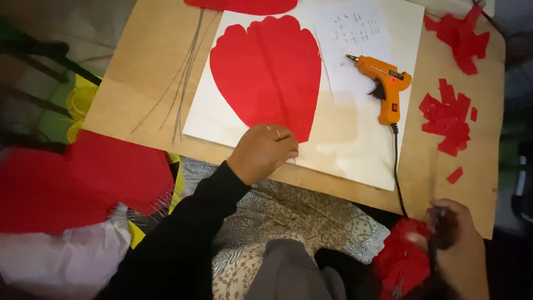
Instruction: Assembling red paper petals into a flower using a hot glue gun and trimming the edges with scissors
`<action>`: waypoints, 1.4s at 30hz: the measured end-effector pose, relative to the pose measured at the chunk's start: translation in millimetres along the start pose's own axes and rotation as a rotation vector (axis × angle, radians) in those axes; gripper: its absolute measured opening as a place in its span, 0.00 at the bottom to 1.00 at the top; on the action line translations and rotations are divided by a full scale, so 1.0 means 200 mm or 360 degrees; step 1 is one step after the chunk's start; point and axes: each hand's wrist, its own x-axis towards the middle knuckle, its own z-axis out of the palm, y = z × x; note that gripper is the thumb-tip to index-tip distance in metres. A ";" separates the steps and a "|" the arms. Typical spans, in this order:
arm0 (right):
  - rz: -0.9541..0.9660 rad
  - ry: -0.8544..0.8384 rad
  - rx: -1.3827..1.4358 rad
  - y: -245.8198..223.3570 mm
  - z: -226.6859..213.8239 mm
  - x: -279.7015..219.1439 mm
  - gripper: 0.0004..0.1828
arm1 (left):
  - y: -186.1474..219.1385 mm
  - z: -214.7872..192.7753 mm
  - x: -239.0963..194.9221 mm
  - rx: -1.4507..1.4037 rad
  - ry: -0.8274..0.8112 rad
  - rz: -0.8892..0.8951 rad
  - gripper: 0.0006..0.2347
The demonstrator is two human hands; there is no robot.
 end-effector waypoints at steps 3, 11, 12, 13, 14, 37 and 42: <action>0.0112 -0.0031 -0.0263 -0.22 0.01 0.07 0.48 | -0.02 0.03 -0.01 -0.0022 0.0057 -0.0112 0.05; -0.1084 -0.0380 -0.1232 -0.40 0.08 0.54 0.36 | -0.06 -0.03 0.04 -0.0455 -0.0134 -0.0632 0.05; -0.1232 -0.0433 -0.1282 -0.42 0.10 0.62 0.37 | -0.06 -0.03 0.05 -0.0492 -0.0089 -0.0629 0.04; -0.1231 -0.0437 -0.1282 -0.46 0.12 0.66 0.37 | -0.05 -0.04 0.05 -0.0494 -0.0090 -0.0633 0.04; -0.1188 -0.0521 -0.1431 -0.50 0.15 0.70 0.37 | -0.04 -0.04 0.05 -0.0536 -0.0071 -0.0653 0.04; -0.1836 -0.0518 -0.1557 -0.48 0.22 0.97 0.40 | -0.02 -0.03 0.04 -0.0582 0.0028 -0.0804 0.06; -0.1842 -0.0575 -0.1552 -0.49 0.22 0.98 0.35 | -0.03 -0.01 0.03 -0.0553 0.0010 -0.0850 0.05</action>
